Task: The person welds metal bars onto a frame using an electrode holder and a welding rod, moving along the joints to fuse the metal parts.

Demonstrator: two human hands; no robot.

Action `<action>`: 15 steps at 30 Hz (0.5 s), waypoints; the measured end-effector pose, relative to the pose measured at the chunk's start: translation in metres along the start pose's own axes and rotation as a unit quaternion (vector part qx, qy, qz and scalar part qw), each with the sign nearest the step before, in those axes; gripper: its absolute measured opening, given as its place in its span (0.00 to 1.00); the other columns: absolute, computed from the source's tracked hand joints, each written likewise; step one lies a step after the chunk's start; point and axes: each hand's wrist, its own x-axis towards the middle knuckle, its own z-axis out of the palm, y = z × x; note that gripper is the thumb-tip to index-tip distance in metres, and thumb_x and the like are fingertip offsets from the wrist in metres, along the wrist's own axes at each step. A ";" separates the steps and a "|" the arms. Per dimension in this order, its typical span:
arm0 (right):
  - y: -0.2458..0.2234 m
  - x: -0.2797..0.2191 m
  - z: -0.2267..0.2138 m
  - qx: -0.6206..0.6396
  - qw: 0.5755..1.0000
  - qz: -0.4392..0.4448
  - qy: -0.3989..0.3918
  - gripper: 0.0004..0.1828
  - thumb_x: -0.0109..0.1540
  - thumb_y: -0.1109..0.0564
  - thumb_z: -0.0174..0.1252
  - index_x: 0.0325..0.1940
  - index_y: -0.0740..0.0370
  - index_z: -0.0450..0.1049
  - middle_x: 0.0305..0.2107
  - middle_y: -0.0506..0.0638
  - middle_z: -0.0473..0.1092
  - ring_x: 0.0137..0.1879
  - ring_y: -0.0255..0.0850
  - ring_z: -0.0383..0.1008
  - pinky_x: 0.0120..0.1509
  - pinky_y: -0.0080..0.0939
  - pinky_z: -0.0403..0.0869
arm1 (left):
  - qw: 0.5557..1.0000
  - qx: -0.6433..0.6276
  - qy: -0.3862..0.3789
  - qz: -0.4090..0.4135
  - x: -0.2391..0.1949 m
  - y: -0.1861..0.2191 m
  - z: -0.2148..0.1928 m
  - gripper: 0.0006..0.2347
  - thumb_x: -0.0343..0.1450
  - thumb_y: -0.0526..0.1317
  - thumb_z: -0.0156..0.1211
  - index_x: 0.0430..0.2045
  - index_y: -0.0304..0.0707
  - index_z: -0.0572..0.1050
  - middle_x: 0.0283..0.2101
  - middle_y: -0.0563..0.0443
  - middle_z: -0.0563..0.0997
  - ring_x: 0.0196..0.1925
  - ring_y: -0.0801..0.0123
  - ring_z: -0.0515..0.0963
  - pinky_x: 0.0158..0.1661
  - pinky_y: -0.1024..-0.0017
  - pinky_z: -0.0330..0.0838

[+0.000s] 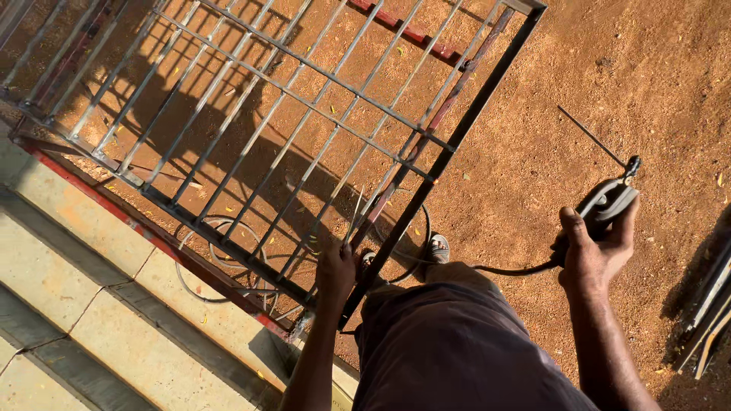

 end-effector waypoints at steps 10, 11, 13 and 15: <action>0.022 0.092 -0.031 0.096 0.990 -0.028 -0.096 0.53 0.66 0.67 0.67 0.89 0.62 0.45 0.41 0.52 0.72 0.30 0.37 0.72 0.34 0.41 0.77 | 0.994 -0.002 0.074 -0.083 -0.039 0.043 0.025 0.13 0.76 0.44 0.51 0.35 0.33 0.79 0.34 0.34 0.81 0.37 0.41 0.82 0.37 0.47 0.75; 0.026 0.099 -0.032 0.132 0.984 -0.033 -0.117 0.52 0.67 0.68 0.66 0.89 0.63 0.45 0.41 0.52 0.72 0.30 0.38 0.72 0.35 0.42 0.77 | 0.992 0.012 0.085 -0.092 -0.044 0.047 0.030 0.13 0.76 0.45 0.52 0.33 0.34 0.80 0.33 0.33 0.81 0.37 0.38 0.81 0.36 0.44 0.74; 0.035 0.112 -0.029 0.183 0.970 -0.023 -0.159 0.48 0.68 0.67 0.66 0.87 0.63 0.48 0.40 0.51 0.73 0.30 0.38 0.72 0.36 0.42 0.77 | 0.989 0.004 0.066 -0.130 -0.056 0.057 0.039 0.14 0.78 0.46 0.50 0.34 0.37 0.79 0.29 0.33 0.80 0.33 0.39 0.79 0.35 0.44 0.72; 0.045 0.117 -0.024 0.192 0.961 0.015 -0.198 0.41 0.69 0.64 0.65 0.81 0.62 0.51 0.38 0.51 0.72 0.30 0.38 0.72 0.36 0.41 0.77 | 0.987 -0.032 0.094 -0.129 -0.070 0.065 0.048 0.12 0.78 0.45 0.49 0.36 0.38 0.78 0.27 0.35 0.80 0.30 0.43 0.80 0.33 0.48 0.71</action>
